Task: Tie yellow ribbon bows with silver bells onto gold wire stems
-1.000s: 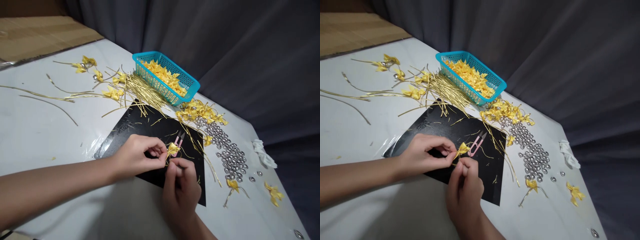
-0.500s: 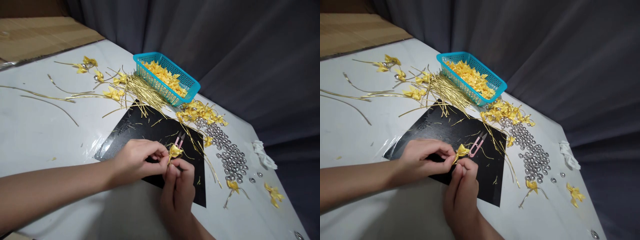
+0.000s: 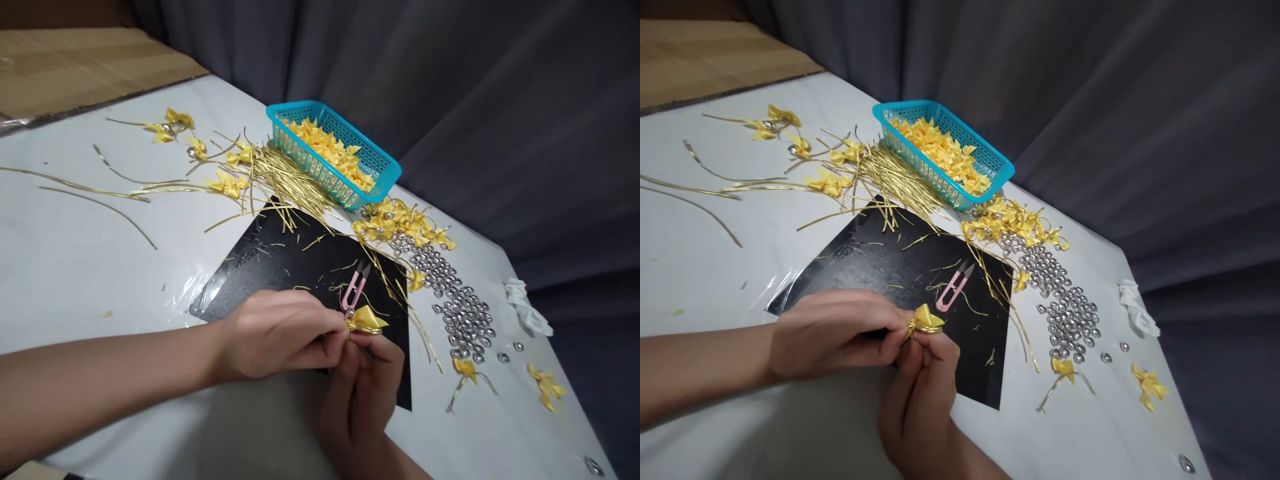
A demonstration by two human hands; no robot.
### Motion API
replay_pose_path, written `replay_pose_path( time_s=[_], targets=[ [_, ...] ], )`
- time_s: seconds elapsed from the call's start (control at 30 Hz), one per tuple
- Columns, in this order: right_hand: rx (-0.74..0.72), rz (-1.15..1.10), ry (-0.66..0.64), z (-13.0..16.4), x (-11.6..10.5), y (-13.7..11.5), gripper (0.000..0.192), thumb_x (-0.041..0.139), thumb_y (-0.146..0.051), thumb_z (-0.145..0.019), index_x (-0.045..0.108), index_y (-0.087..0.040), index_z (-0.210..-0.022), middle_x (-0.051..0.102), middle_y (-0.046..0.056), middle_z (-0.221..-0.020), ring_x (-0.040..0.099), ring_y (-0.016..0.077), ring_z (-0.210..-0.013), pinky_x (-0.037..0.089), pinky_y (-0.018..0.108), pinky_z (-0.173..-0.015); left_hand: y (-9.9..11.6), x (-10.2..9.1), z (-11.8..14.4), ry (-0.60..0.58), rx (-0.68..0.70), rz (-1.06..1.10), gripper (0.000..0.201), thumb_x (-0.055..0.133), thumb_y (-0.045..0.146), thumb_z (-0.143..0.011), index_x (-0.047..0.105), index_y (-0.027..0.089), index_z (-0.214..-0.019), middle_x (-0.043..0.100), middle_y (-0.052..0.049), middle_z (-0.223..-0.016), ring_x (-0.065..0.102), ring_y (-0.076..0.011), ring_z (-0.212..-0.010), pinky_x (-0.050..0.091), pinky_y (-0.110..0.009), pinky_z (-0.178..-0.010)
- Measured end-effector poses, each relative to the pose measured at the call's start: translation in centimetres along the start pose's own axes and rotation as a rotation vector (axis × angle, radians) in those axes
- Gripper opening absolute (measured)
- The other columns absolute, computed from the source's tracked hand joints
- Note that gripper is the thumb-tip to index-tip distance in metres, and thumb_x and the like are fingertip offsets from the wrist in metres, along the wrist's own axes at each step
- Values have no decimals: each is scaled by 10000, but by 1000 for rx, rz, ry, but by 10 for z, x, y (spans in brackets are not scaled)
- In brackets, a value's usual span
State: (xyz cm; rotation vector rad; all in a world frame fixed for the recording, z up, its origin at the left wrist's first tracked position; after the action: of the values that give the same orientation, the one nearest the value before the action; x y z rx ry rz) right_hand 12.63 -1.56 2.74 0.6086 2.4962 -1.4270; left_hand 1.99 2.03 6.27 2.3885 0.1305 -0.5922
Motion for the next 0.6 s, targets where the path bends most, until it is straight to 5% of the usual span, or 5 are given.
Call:
replay_pose_path(
  time_s=[0.6],
  targets=[
    [-13, 79, -7, 2, -2, -2, 148, 379, -97, -916, 440, -196, -1008, 522, 19, -811, 533, 93, -670, 479, 208, -618, -8, 15, 10, -181, -23, 0, 121, 467, 220, -877, 534, 202, -778, 653, 5, -724, 582, -79, -643, 444, -141, -623]
  ],
)
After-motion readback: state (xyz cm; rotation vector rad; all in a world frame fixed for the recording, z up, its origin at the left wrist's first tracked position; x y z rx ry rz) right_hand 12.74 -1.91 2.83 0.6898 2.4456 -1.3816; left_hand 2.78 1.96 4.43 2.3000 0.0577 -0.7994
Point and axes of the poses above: each hand's wrist, its own z-axis away from the middle knuckle, its own x-axis out of the palm, y = z × x, the point moved 8 cm from there along -z, towards the middle knuckle
